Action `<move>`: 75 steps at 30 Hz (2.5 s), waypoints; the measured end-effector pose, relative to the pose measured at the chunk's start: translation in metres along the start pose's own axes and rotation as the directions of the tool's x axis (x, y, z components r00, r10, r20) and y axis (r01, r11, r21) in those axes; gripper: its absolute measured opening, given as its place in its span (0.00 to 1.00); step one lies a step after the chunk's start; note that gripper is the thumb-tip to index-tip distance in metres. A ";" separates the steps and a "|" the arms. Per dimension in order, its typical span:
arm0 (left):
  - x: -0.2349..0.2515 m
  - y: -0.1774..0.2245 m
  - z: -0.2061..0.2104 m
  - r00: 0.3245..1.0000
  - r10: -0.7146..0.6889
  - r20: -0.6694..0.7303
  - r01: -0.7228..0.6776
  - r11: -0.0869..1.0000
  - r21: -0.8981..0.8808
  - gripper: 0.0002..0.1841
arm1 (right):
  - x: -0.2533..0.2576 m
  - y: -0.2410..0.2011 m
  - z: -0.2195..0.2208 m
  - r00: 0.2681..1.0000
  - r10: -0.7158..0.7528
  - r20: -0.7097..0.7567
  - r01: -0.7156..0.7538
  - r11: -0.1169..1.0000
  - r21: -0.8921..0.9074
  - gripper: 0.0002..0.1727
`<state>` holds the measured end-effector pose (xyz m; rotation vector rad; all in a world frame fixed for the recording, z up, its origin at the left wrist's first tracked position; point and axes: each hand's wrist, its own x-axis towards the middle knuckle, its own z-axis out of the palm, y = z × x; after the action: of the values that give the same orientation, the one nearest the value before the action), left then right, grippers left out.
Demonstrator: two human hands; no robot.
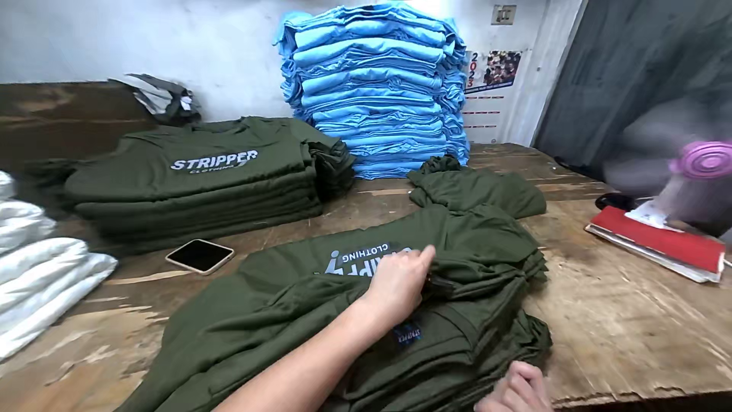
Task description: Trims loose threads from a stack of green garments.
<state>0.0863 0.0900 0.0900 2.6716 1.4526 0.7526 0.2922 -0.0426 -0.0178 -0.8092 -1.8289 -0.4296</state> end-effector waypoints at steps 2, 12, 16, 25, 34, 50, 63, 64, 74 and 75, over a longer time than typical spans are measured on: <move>0.004 -0.004 0.002 0.973 -0.043 0.228 0.051 0.998 -0.030 0.17 | 0.004 -0.005 -0.002 0.990 0.129 -0.062 -0.132 0.990 -0.057 0.23; -0.041 0.012 -0.008 0.930 0.158 -0.330 -0.169 0.986 -0.003 0.16 | 0.031 -0.008 0.033 0.848 0.495 -0.189 -0.530 0.775 -0.345 0.16; -0.042 0.013 -0.005 0.906 0.341 -0.252 -0.376 0.921 -0.102 0.10 | 0.021 -0.013 0.019 0.915 0.369 -0.162 -0.401 0.871 -0.283 0.17; -0.024 0.005 0.009 0.993 0.112 -0.028 -0.115 0.942 -0.316 0.14 | 0.027 0.039 0.016 0.978 0.207 0.030 -0.202 0.973 -0.110 0.11; -0.032 -0.005 0.007 0.980 0.189 -0.068 -0.201 0.919 -0.339 0.14 | 0.018 0.030 -0.029 0.877 0.190 0.441 -0.341 0.893 0.294 0.15; -0.038 0.020 0.003 0.880 0.436 -0.190 -0.466 0.869 -0.166 0.10 | 0.024 -0.014 -0.002 0.842 0.533 -0.085 -0.532 0.846 0.031 0.06; -0.025 0.013 0.002 0.929 0.367 0.039 -0.326 0.867 -0.377 0.14 | 0.011 -0.004 -0.003 0.954 0.283 -0.095 -0.293 0.948 -0.125 0.08; -0.025 0.011 0.005 0.925 0.377 0.040 -0.329 0.851 -0.409 0.15 | 0.013 -0.005 -0.002 0.942 0.305 -0.136 -0.320 0.942 -0.104 0.08; -0.021 0.023 0.005 0.933 0.348 0.094 -0.299 0.893 -0.336 0.16 | 0.018 -0.007 -0.004 0.943 0.331 0.023 -0.318 0.923 -0.217 0.18; -0.018 0.019 0.006 0.935 0.325 0.145 -0.254 0.895 -0.366 0.17 | 0.020 -0.008 -0.001 0.927 0.375 -0.015 -0.368 0.900 -0.233 0.22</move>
<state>0.0961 0.0663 0.0821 2.6199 0.7963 0.6471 0.2822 -0.0426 0.0021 -1.3060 -1.6178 -0.3870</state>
